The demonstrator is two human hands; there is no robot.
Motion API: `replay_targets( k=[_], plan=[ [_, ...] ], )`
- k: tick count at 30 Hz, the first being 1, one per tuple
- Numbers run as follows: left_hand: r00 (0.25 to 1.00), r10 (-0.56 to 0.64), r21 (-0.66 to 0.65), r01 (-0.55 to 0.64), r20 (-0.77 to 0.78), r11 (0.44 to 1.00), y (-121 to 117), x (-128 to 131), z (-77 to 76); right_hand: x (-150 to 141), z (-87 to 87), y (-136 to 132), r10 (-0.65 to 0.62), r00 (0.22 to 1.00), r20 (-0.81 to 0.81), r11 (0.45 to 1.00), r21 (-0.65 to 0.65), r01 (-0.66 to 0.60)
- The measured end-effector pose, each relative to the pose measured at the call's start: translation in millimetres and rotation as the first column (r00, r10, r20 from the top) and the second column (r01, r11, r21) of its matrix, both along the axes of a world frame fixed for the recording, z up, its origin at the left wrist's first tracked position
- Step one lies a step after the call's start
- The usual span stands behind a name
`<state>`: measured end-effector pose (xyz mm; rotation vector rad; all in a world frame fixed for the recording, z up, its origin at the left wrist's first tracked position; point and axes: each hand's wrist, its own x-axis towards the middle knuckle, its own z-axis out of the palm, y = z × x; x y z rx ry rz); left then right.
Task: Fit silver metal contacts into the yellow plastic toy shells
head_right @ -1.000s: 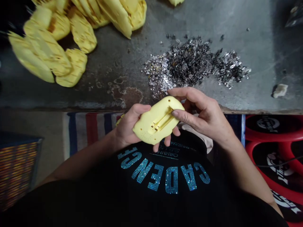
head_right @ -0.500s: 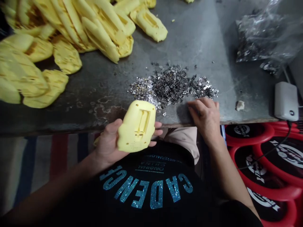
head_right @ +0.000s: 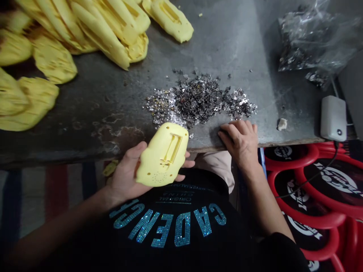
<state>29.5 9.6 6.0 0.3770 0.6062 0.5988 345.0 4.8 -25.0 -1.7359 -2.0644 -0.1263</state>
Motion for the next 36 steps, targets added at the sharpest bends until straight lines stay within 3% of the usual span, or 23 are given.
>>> replay_targets(
  k=[5, 12, 15, 19, 24, 26, 29, 31, 33, 36],
  plan=[
    [1.0, 0.005, -0.088, -0.008, -0.03, 0.996, 1.0, 6.0, 5.3, 8.9, -6.2, -21.6, 0.012, 1.0, 0.014, 0.997, 0.071, -0.013],
    [1.0, 0.01, -0.08, -0.011, -0.005, 0.997, -0.7, 6.7, -2.8, 12.2, -7.8, -27.9, -0.018, 1.0, -0.009, 0.994, 0.107, 0.018],
    [1.0, 0.003, -0.068, -0.003, -0.006, 0.998, -0.3, 8.3, -3.8, 11.9, -3.7, -31.8, 0.017, 0.996, -0.092, 0.993, 0.115, -0.007],
    [0.999, -0.033, -0.065, 0.035, 0.025, 0.997, 1.0, 15.9, -1.8, 15.8, 5.4, -25.9, 0.013, 0.962, -0.273, 1.0, -0.001, -0.014],
    [0.995, -0.071, -0.082, 0.077, 0.077, 0.994, 1.4, 23.7, -2.3, 16.8, 16.9, -11.7, 0.058, 0.951, -0.305, 0.988, -0.121, -0.099],
    [0.99, -0.088, -0.071, 0.096, 0.112, 0.993, 1.1, 23.4, -4.6, 9.7, 24.5, -11.4, 0.093, 0.912, -0.399, 0.983, -0.111, -0.149],
    [0.987, -0.09, -0.101, 0.104, 0.132, 0.989, -0.3, 20.6, -9.3, -7.3, 40.6, -13.7, 0.218, 0.774, -0.595, 0.956, -0.032, -0.293],
    [0.986, -0.081, -0.14, 0.101, 0.145, 0.985, -2.1, 18.7, -12.6, -18.7, 52.0, -12.9, 0.322, 0.696, -0.642, 0.919, 0.037, -0.391],
    [0.982, -0.076, -0.154, 0.103, 0.174, 0.983, -4.0, 17.3, -15.1, -27.0, 61.5, -8.9, 0.41, 0.679, -0.609, 0.881, 0.072, -0.467],
    [0.975, -0.089, -0.109, 0.113, 0.204, 0.988, -6.4, 15.1, -16.6, -33.2, 71.2, -1.3, 0.485, 0.719, -0.497, 0.849, 0.07, -0.524]
  ],
)
